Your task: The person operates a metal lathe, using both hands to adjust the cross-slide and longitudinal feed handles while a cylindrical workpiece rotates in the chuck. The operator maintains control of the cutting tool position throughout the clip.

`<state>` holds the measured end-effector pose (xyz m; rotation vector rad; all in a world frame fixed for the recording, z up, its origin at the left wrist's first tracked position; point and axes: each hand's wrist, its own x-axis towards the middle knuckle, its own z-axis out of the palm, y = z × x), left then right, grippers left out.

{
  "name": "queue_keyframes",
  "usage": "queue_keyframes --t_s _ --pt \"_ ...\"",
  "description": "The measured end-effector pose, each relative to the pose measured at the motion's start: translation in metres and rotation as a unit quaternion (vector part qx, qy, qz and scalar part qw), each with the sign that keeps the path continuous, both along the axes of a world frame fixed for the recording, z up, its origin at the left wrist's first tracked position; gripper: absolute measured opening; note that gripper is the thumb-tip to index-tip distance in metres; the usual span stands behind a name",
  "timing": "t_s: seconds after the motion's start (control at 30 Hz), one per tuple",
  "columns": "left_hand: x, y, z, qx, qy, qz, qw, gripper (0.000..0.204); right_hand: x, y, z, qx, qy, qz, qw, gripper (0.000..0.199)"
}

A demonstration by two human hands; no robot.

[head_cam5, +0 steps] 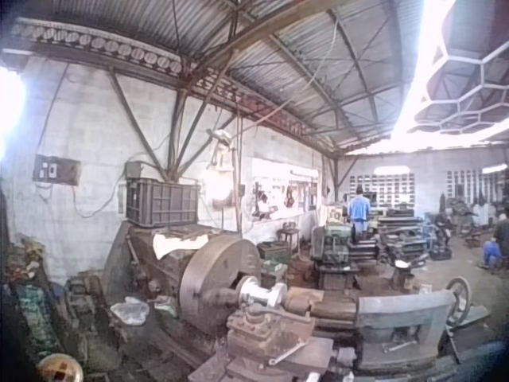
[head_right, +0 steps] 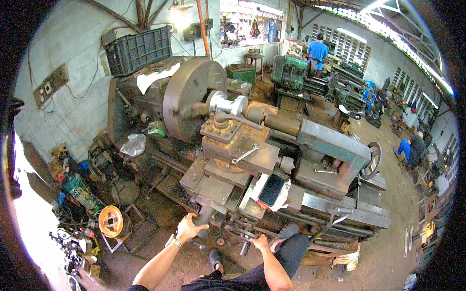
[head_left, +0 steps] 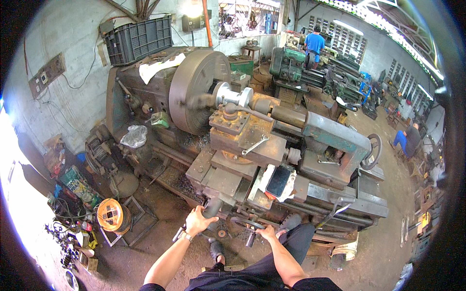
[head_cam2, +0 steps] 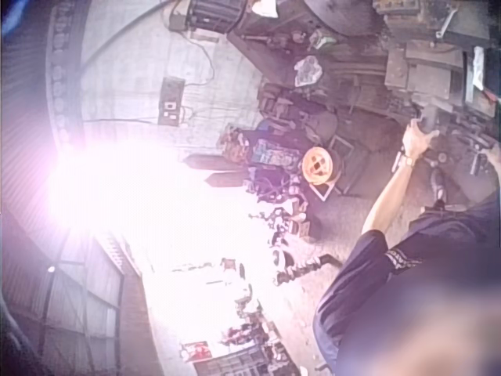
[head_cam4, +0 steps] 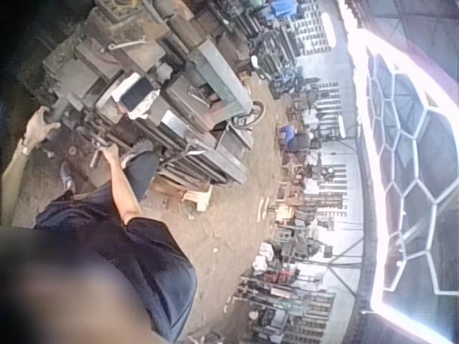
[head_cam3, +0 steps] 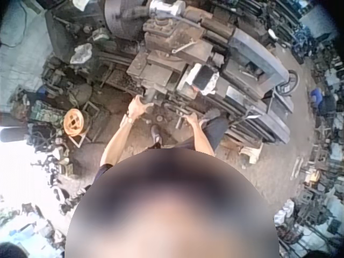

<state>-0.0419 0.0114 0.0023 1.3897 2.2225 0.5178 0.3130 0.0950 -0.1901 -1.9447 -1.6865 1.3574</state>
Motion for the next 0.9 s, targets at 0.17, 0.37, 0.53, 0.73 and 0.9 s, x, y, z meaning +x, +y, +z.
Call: queue_keyframes --t_s 0.17,0.37,0.53,0.73,0.9 --pt "0.001 0.0 0.002 -0.005 -0.016 0.004 1.0 0.092 0.001 0.0 -0.018 0.054 -0.015 0.001 0.998 0.036" --pt "0.002 0.0 0.005 -0.008 -0.014 0.007 1.0 0.092 0.004 -0.003 -0.002 0.021 -0.025 0.013 0.999 0.036" --pt "0.002 -0.002 0.007 -0.005 -0.017 0.012 1.0 0.093 0.007 0.0 -0.009 0.013 0.001 0.039 0.999 0.034" --pt "0.002 -0.002 0.009 -0.009 -0.025 0.012 1.0 0.093 0.009 0.006 -0.014 -0.021 -0.063 0.096 0.993 0.044" --pt "0.004 -0.001 0.012 -0.01 -0.027 0.014 1.0 0.09 0.003 0.017 0.048 -0.152 -0.087 0.169 0.97 0.077"
